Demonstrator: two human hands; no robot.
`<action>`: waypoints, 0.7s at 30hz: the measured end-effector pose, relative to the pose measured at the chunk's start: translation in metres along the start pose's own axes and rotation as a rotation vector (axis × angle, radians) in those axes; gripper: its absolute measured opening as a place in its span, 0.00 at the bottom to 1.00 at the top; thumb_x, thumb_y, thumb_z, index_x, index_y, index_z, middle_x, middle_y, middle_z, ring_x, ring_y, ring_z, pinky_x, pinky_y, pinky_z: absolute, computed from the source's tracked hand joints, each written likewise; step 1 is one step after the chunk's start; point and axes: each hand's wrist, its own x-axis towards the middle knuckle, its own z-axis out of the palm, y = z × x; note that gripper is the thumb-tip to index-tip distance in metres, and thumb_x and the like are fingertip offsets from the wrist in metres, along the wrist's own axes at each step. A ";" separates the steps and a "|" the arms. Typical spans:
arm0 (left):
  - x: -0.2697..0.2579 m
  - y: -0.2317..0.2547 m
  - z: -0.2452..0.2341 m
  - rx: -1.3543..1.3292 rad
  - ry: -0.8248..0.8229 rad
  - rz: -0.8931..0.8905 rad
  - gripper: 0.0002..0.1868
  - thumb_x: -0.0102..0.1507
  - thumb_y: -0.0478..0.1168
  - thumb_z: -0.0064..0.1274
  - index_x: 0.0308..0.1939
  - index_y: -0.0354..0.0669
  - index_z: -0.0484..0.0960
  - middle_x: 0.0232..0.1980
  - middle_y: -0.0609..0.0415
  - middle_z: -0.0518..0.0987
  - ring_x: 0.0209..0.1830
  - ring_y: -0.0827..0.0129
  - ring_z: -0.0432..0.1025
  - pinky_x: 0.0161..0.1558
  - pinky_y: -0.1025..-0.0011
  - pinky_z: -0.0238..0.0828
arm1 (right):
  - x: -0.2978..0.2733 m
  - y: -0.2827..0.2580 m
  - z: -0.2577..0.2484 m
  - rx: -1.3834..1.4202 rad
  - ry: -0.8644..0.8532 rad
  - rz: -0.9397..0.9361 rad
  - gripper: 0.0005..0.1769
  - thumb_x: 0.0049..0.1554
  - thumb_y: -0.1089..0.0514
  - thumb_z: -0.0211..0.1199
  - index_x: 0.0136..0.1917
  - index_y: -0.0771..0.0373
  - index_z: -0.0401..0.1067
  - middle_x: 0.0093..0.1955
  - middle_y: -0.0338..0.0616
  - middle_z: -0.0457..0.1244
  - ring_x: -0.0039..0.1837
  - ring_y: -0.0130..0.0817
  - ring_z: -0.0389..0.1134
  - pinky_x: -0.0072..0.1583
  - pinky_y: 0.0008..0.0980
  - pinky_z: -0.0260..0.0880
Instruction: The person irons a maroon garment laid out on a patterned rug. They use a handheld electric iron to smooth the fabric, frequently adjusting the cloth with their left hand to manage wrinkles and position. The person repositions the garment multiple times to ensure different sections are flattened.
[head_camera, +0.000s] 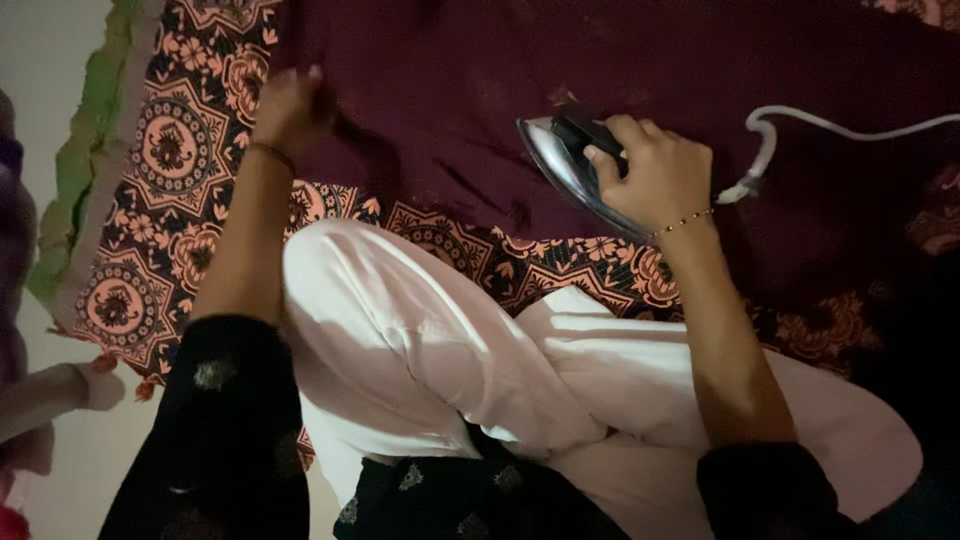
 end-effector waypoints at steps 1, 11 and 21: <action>-0.019 -0.005 -0.004 0.326 -0.010 0.072 0.16 0.74 0.43 0.47 0.61 0.38 0.77 0.55 0.43 0.79 0.54 0.53 0.75 0.62 0.58 0.77 | 0.002 0.000 0.000 -0.003 0.015 -0.017 0.17 0.61 0.45 0.66 0.55 0.58 0.78 0.44 0.47 0.71 0.40 0.45 0.73 0.41 0.44 0.72; -0.068 0.001 0.009 -1.342 0.124 0.171 0.27 0.71 0.21 0.39 0.71 0.50 0.63 0.65 0.54 0.72 0.61 0.64 0.68 0.68 0.59 0.72 | 0.001 0.007 -0.006 -0.010 0.067 -0.014 0.18 0.61 0.44 0.67 0.56 0.58 0.77 0.44 0.47 0.71 0.41 0.47 0.73 0.41 0.45 0.71; -0.015 -0.046 -0.008 -0.351 0.852 0.069 0.22 0.67 0.27 0.53 0.64 0.46 0.71 0.59 0.53 0.76 0.59 0.67 0.72 0.62 0.68 0.73 | 0.001 0.024 -0.006 -0.029 0.055 0.047 0.17 0.64 0.44 0.67 0.57 0.57 0.78 0.44 0.47 0.72 0.43 0.42 0.74 0.41 0.41 0.71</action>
